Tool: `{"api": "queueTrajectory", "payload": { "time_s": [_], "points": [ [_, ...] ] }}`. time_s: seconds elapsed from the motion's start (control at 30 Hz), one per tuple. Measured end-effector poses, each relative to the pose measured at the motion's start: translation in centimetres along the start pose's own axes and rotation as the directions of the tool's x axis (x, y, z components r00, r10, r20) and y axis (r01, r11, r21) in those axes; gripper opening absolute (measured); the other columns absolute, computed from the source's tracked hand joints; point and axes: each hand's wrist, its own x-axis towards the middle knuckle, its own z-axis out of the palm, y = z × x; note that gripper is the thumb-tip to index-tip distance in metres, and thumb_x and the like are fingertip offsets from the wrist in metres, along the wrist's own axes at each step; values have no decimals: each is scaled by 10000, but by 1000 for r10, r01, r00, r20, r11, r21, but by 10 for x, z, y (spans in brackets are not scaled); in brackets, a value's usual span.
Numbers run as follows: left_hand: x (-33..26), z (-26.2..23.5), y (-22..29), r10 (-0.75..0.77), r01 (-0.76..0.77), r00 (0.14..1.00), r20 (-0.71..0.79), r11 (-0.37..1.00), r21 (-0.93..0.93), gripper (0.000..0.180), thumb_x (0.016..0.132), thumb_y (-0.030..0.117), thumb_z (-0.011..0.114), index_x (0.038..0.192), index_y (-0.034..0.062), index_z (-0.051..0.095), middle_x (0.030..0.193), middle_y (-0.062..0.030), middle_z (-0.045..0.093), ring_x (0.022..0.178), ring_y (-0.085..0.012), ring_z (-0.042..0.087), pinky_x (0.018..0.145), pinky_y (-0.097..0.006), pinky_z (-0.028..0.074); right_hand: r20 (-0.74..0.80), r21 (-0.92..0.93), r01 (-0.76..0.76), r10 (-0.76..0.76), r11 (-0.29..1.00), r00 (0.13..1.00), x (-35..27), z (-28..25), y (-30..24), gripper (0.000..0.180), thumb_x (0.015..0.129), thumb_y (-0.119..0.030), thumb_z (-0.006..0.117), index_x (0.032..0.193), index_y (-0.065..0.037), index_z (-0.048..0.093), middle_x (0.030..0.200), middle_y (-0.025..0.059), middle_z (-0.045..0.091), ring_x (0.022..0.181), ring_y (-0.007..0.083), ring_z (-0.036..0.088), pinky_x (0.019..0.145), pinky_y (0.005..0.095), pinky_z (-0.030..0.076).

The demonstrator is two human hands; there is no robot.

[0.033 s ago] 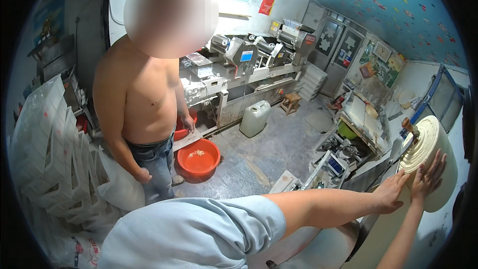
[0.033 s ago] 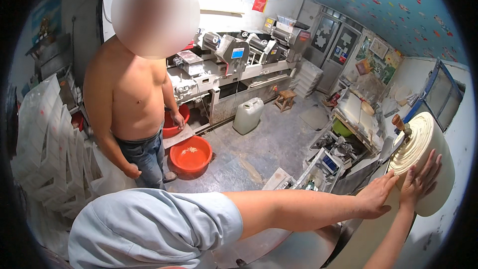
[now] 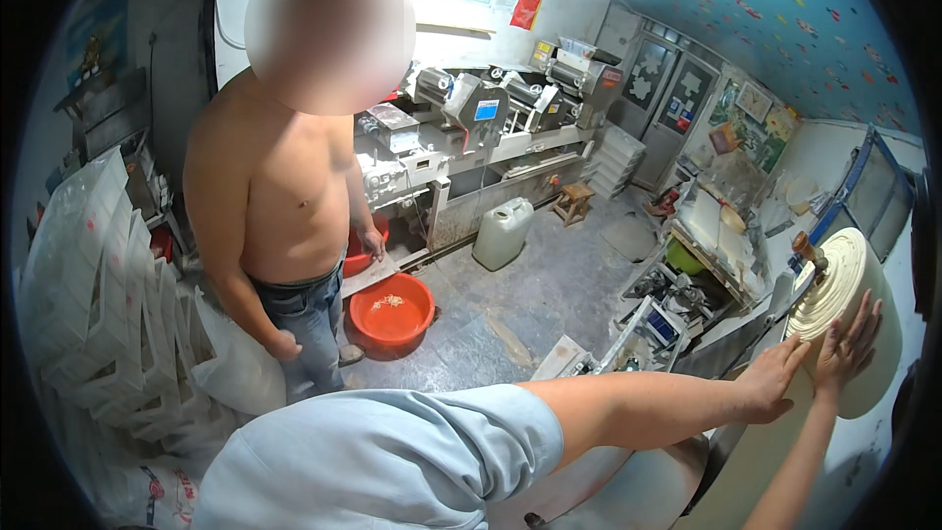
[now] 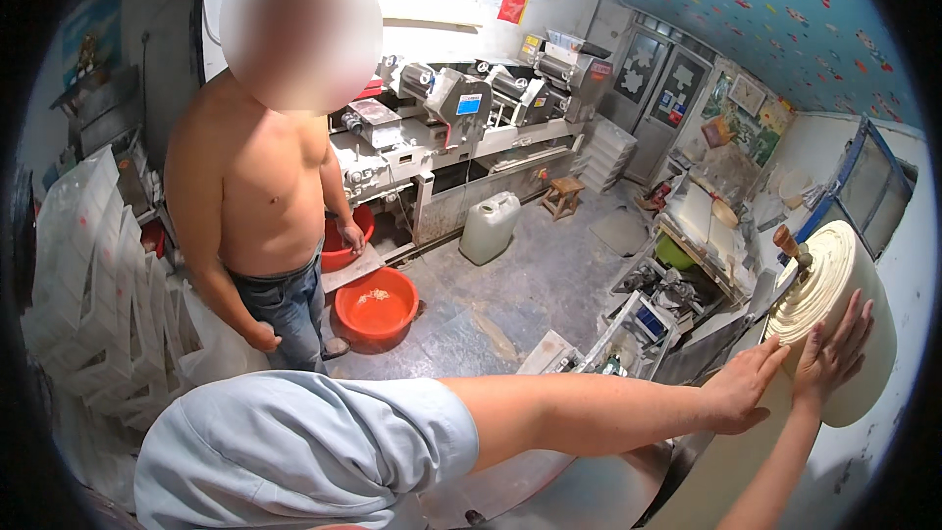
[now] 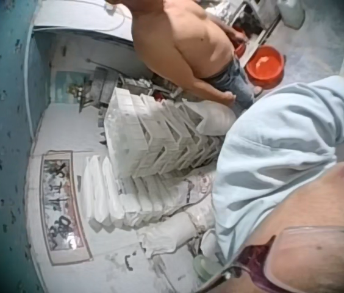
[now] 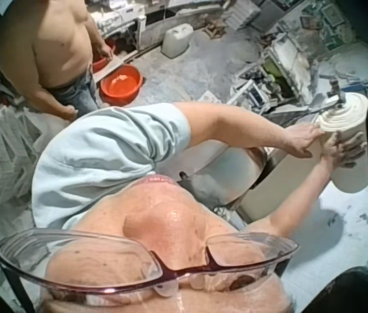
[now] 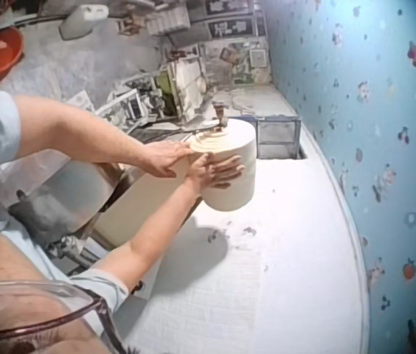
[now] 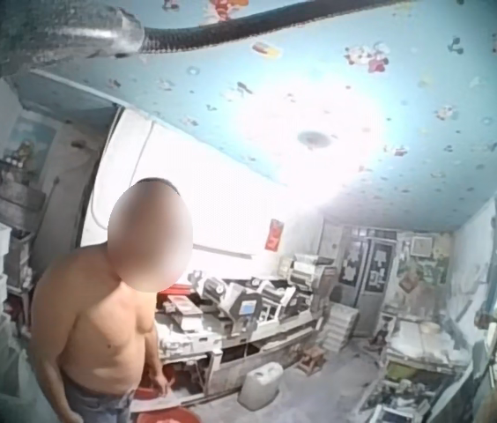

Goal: The person operates a dough sheeter, feeding a large sheet of dough through the rollers and adjusting the machine settings. They repeatedly fold and pass the dough through the machine, occasionally adding flour to prevent sticking. A second person is visible in the background.

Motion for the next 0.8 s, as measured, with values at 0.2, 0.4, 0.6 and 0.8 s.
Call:
{"api": "queueTrajectory", "payload": {
  "time_s": [0.2, 0.4, 0.6, 0.8],
  "points": [
    [-3, -8, 19, 104, -102, 995, -7, 981, 168, 964, 691, 146, 703, 1438, 27, 105, 1466, -290, 33, 1369, -404, 115, 1103, -452, 175, 265, 188, 63, -113, 980, 958, 51, 49, 71, 570, 949, -530, 251, 1424, -219, 302, 1467, 70, 290, 1358, 284, 248, 1065, 514, 215],
    [4, 8, -13, 151, -144, 988, -35, 975, 167, 917, 681, 136, 703, 1424, 34, 174, 1468, -290, 56, 1365, -425, 120, 1101, -443, 191, 215, -284, -112, 177, 952, 960, 81, 0, -1, 571, 952, -521, 250, 1438, -222, 254, 1476, 61, 275, 1358, 289, 250, 1037, 568, 237],
    [9, 10, -20, 37, -36, 999, -33, 999, 16, 861, 685, 131, 697, 1387, -13, 218, 1449, -309, 117, 1332, -421, 211, 1096, -438, 209, 4, 59, -60, 60, 996, 998, 5, -5, -15, 652, 915, -610, 234, 1450, -237, 216, 1494, 58, 231, 1370, 274, 228, 1034, 574, 213],
    [5, 5, -2, 29, -29, 999, -29, 999, -16, 907, 687, 137, 704, 1403, -16, 168, 1458, -300, 78, 1353, -412, 166, 1100, -442, 197, -40, 52, 40, -37, 998, 998, 14, 14, 11, 633, 927, -580, 263, 1442, -212, 247, 1475, 87, 267, 1366, 282, 233, 1052, 520, 229]
  ]
}}
